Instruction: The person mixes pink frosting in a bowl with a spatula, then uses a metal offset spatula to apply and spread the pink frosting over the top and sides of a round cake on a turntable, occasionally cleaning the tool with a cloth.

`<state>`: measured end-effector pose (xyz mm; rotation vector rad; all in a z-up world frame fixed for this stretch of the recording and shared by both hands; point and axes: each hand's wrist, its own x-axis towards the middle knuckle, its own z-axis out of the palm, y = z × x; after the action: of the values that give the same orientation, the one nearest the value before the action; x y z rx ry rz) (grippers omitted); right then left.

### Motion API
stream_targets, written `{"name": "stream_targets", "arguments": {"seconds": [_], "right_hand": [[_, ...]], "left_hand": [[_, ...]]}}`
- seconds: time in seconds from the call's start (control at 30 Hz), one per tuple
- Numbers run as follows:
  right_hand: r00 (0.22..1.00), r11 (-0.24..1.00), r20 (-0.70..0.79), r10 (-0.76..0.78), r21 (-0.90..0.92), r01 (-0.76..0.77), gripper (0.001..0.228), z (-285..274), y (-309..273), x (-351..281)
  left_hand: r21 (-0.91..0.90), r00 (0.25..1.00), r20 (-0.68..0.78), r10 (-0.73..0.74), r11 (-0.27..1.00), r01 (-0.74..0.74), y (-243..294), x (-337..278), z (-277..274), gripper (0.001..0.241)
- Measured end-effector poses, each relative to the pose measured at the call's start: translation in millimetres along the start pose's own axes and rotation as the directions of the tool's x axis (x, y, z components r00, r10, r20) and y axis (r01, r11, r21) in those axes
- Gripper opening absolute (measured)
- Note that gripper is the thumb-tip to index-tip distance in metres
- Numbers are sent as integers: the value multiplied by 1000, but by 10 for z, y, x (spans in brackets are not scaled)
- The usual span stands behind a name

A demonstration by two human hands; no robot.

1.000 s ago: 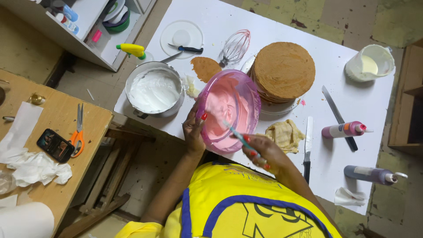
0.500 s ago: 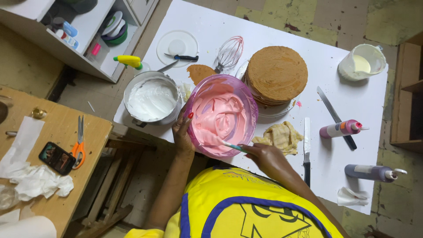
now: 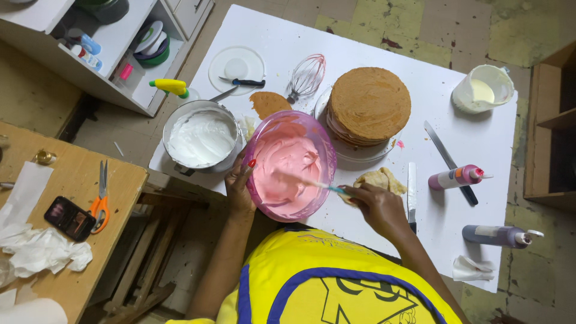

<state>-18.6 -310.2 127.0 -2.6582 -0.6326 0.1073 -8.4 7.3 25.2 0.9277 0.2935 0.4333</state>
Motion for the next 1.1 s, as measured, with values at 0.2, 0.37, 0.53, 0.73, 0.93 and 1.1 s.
{"name": "stream_targets", "arguments": {"seconds": [0.2,0.37,0.53,0.73,0.93,1.1], "right_hand": [[996,994,89,19,104,-28,31,564,140,-22],[962,862,274,10,485,-148,36,702,81,-82],[925,166,379,-11,913,-372,38,1012,292,-149],[950,-49,292,108,956,-289,39,934,608,-235],[946,117,18,325,991,-59,35,540,915,-217],[779,617,-451,437,780,105,32,157,917,-69]], "left_hand": [[-75,1000,-2,15,997,-15,225,-63,312,35],[-36,999,-23,32,999,-32,293,-115,484,38],[-73,999,-35,10,997,-12,119,-69,294,32],[-151,979,-184,-89,987,61,-87,29,-72,32],[-221,954,-213,-210,962,162,-642,207,-512,21],[-174,951,-224,-215,969,178,-569,116,-269,20]]}}
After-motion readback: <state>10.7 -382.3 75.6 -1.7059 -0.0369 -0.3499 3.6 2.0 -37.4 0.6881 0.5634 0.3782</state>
